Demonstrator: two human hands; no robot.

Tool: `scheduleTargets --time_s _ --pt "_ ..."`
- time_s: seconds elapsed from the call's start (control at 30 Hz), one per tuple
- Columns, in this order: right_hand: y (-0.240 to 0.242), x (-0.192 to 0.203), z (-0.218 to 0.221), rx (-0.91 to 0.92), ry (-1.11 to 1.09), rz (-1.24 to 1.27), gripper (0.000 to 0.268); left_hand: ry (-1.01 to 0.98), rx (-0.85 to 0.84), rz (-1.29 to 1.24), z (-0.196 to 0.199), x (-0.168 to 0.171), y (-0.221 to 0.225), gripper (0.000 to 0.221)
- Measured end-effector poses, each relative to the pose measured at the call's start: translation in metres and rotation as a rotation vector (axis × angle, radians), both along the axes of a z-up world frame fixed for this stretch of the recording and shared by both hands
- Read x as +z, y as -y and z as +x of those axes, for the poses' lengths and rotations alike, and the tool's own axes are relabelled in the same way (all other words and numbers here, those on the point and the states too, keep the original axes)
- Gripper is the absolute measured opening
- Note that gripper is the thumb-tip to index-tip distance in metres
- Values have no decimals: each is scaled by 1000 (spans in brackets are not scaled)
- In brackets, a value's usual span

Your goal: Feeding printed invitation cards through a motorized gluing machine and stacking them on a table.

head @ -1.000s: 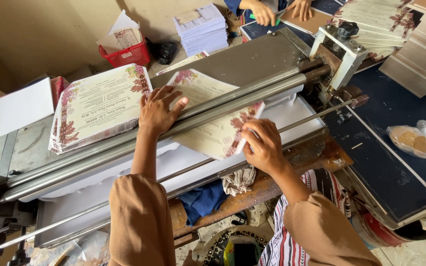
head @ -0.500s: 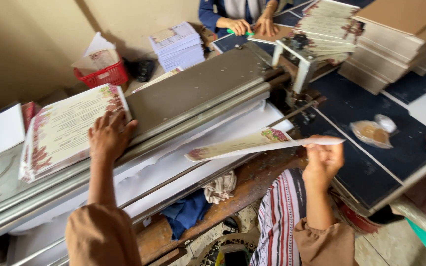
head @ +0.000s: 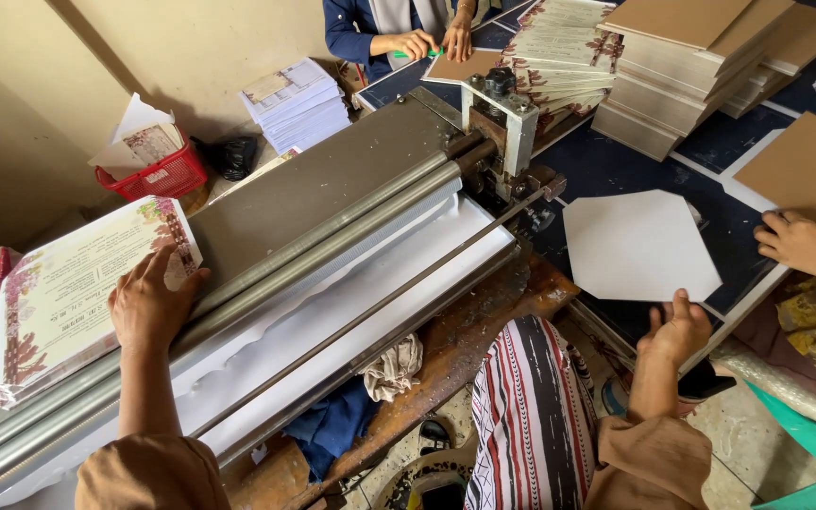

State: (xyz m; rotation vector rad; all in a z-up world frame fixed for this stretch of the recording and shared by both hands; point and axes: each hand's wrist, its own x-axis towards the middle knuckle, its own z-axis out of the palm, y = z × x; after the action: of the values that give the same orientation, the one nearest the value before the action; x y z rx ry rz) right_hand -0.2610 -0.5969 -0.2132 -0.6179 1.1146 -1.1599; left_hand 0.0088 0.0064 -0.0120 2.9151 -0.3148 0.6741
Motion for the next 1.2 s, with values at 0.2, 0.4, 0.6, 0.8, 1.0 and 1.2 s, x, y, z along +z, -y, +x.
scheduleTargets --time_s 0.2,0.4,0.6,0.8,1.0,1.2 --pt "-14 1 -2 -47 -236 -382 39 59 -4 -44 5 -4 1 44" --pt "-62 53 15 88 -129 -569 25 70 100 -52 13 -9 5 36" --pt "-166 133 35 422 -59 -801 30 135 239 -18 6 -9 14 23" --pt "-241 110 32 947 -151 -1022 43 155 75 -207 19 -17 -4 35" --pt "-232 76 42 1104 -256 -1143 41 -148 111 -212 -31 36 32 48" --pt "-234 88 39 1130 -321 -1140 39 -155 -149 -69 -27 9 53 47"
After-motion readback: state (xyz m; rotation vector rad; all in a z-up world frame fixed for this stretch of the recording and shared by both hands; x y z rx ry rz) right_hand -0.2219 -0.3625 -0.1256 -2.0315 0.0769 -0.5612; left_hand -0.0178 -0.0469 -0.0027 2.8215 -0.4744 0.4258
